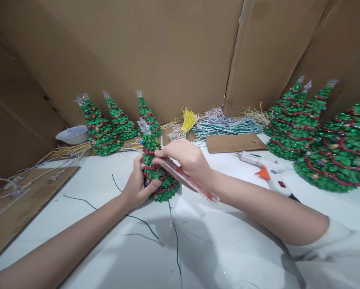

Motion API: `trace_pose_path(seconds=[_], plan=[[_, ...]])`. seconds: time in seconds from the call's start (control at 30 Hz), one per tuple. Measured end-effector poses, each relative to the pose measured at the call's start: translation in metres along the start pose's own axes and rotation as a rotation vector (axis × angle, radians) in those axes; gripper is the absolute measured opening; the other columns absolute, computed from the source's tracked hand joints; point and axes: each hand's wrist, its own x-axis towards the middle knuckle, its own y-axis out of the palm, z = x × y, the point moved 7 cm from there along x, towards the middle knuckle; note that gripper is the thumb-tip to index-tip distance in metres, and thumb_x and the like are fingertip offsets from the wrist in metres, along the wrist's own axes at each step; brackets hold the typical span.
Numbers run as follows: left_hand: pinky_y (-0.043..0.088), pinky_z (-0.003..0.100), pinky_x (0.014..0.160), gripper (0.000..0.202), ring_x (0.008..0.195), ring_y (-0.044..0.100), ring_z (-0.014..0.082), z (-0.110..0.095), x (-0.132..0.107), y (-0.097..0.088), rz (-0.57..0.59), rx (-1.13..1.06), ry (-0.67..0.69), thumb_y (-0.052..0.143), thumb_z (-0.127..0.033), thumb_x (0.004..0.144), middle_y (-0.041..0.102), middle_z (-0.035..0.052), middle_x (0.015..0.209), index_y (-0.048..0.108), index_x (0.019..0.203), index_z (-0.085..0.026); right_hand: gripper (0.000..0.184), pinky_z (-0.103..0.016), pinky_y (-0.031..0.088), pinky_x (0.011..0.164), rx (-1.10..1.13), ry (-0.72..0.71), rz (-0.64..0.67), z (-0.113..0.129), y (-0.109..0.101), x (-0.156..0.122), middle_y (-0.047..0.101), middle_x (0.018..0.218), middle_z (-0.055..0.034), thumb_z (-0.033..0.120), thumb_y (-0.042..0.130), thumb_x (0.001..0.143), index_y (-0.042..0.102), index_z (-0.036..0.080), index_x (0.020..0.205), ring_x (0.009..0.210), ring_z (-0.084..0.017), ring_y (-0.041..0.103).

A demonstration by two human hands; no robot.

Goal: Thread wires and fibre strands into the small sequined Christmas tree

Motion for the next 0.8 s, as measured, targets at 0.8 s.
trace_pose_path(seconds=[0.8], plan=[[0.037, 0.047, 0.091, 0.068, 0.112, 0.043, 0.0294, -0.006, -0.001, -0.001, -0.001, -0.006, 0.021, 0.048, -0.052, 0.078, 0.039, 0.0164, 0.125, 0.017, 0.129, -0.019, 0.008, -0.030, 0.048, 0.070, 0.129, 0.159, -0.012, -0.019, 0.001, -0.003, 0.064, 0.071, 0.0002, 0.022, 0.061, 0.077, 0.055, 0.020, 0.074, 0.072, -0.014, 0.058]])
